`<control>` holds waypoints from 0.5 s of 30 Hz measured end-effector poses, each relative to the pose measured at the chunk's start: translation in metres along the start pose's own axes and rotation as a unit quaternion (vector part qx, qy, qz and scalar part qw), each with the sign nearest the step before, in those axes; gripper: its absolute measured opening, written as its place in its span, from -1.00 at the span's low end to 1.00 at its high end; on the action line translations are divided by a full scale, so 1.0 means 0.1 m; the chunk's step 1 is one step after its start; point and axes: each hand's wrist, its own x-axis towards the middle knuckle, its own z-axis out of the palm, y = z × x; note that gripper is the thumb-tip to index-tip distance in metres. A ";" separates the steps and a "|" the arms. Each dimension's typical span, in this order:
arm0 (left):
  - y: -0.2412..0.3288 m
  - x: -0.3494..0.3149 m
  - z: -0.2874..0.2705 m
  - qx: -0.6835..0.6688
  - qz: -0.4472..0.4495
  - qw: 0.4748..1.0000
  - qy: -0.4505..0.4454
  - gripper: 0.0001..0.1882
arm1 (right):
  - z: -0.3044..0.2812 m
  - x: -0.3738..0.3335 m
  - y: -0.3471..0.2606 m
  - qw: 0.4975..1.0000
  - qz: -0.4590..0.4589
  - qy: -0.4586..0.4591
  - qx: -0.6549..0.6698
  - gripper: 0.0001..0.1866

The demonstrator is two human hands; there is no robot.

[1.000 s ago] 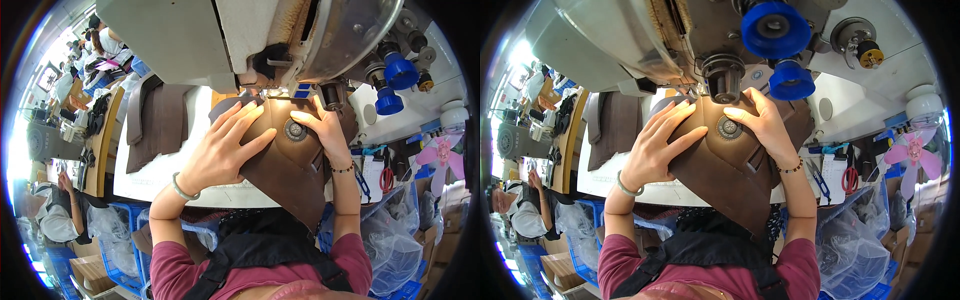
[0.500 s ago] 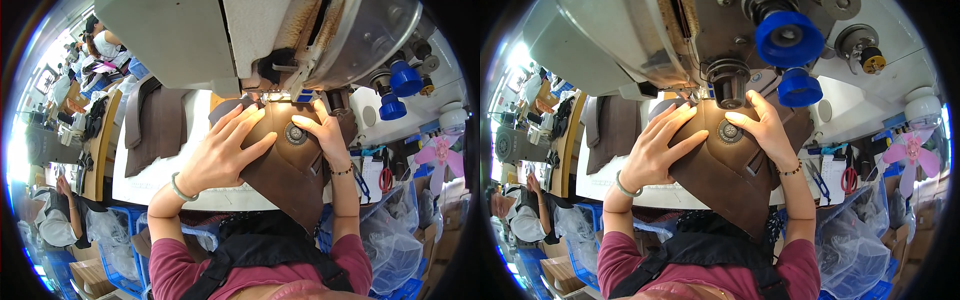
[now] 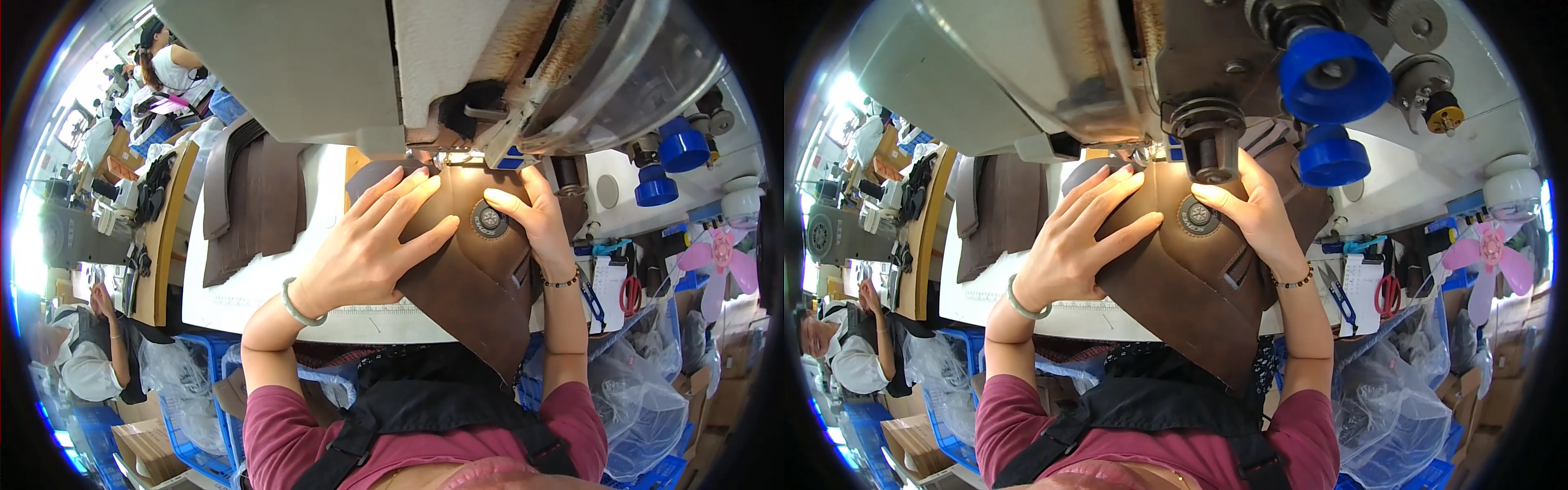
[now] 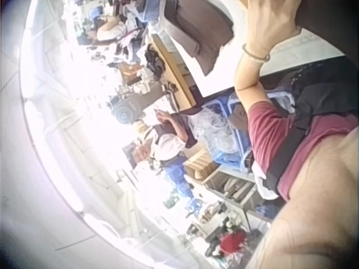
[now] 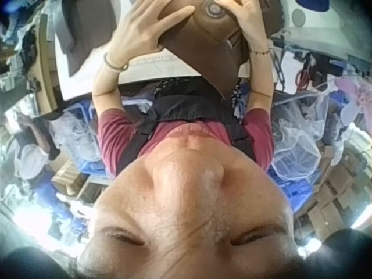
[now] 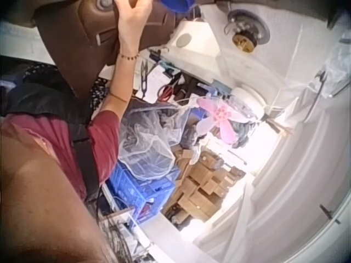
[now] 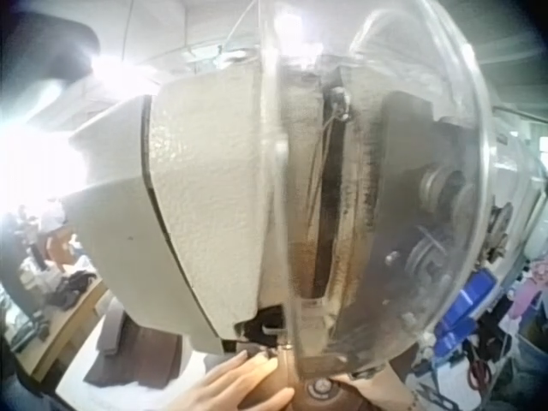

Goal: Sewing pieces of leather together using an industrial sewing machine to form a shoe upper.

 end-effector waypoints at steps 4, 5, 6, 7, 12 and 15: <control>0.01 0.02 0.00 0.007 -0.004 1.000 -0.001 -0.26 | 0.02 0.00 0.03 0.999 -0.030 0.044 0.000 -0.62; 0.01 0.02 -0.01 0.008 -0.004 1.000 -0.008 -0.26 | 0.00 0.00 0.02 0.999 -0.018 0.027 0.004 -0.66; 0.02 0.02 -0.01 0.008 -0.002 1.000 -0.008 -0.26 | 0.00 0.00 0.02 1.000 -0.007 0.006 0.010 -0.70; 0.02 0.02 0.00 0.007 -0.004 1.000 -0.001 -0.25 | 0.00 0.00 0.01 1.000 -0.008 0.008 0.010 -0.70; 0.02 0.02 -0.01 -0.005 -0.012 1.000 0.005 -0.23 | 0.04 -0.01 -0.05 0.998 -0.042 0.014 -0.043 -0.74; 0.01 0.01 -0.03 -0.010 -0.011 1.000 0.006 -0.25 | 0.07 -0.01 -0.12 0.998 -0.029 0.013 -0.053 -0.75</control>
